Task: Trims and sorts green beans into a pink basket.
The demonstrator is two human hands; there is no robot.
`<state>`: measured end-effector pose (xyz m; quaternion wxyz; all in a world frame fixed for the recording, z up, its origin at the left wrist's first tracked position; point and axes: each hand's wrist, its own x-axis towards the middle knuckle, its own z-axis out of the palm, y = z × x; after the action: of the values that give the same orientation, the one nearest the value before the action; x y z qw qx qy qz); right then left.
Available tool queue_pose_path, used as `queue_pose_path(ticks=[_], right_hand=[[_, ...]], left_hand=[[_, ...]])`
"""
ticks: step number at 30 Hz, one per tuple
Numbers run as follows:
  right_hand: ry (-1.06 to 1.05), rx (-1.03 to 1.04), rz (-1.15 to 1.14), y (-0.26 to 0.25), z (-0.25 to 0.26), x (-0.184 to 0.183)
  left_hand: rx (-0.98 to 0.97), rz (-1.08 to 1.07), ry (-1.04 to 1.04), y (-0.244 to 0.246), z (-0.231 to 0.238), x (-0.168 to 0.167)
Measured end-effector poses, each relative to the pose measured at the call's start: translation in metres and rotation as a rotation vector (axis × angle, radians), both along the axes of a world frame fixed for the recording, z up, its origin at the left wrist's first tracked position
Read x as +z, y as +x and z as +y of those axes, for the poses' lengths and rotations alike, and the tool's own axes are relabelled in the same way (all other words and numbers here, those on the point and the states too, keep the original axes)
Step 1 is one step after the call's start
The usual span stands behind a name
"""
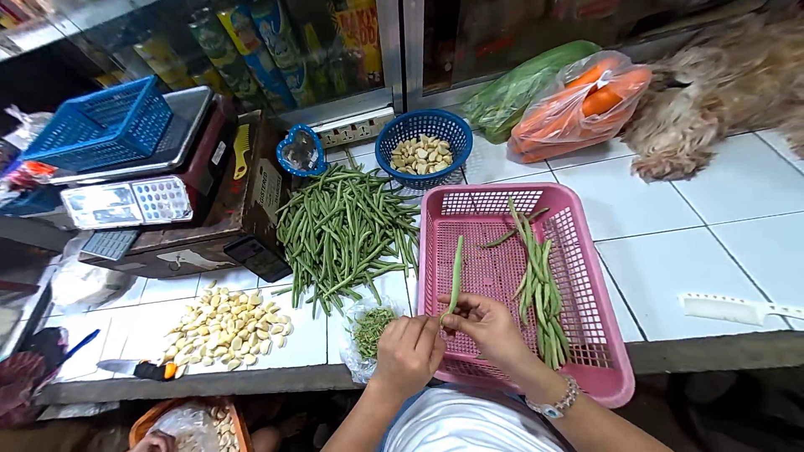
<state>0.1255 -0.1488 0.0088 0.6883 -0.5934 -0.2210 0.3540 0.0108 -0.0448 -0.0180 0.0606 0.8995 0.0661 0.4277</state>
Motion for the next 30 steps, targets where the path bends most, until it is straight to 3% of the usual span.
queue_pose_path(ticks=[5,8,17,26,30], right_hand=[[-0.072,0.029,-0.074,0.003,-0.001,0.004],[-0.166,0.152,-0.153,0.01,-0.004,0.007],[-0.33,0.702,-0.242,0.023,-0.013,0.004],[-0.445,1.061,-0.224,0.01,-0.016,-0.013],[-0.407,1.038,-0.18,0.004,-0.019,-0.019]], left_hand=[[-0.074,0.071,0.093,0.003,0.006,0.008],[-0.204,0.152,0.06,0.0,0.012,0.011],[-0.633,0.268,-0.437,-0.022,0.022,0.002],[-0.809,0.409,-0.747,-0.045,0.013,-0.017],[-0.751,0.289,-0.833,-0.049,0.012,-0.017]])
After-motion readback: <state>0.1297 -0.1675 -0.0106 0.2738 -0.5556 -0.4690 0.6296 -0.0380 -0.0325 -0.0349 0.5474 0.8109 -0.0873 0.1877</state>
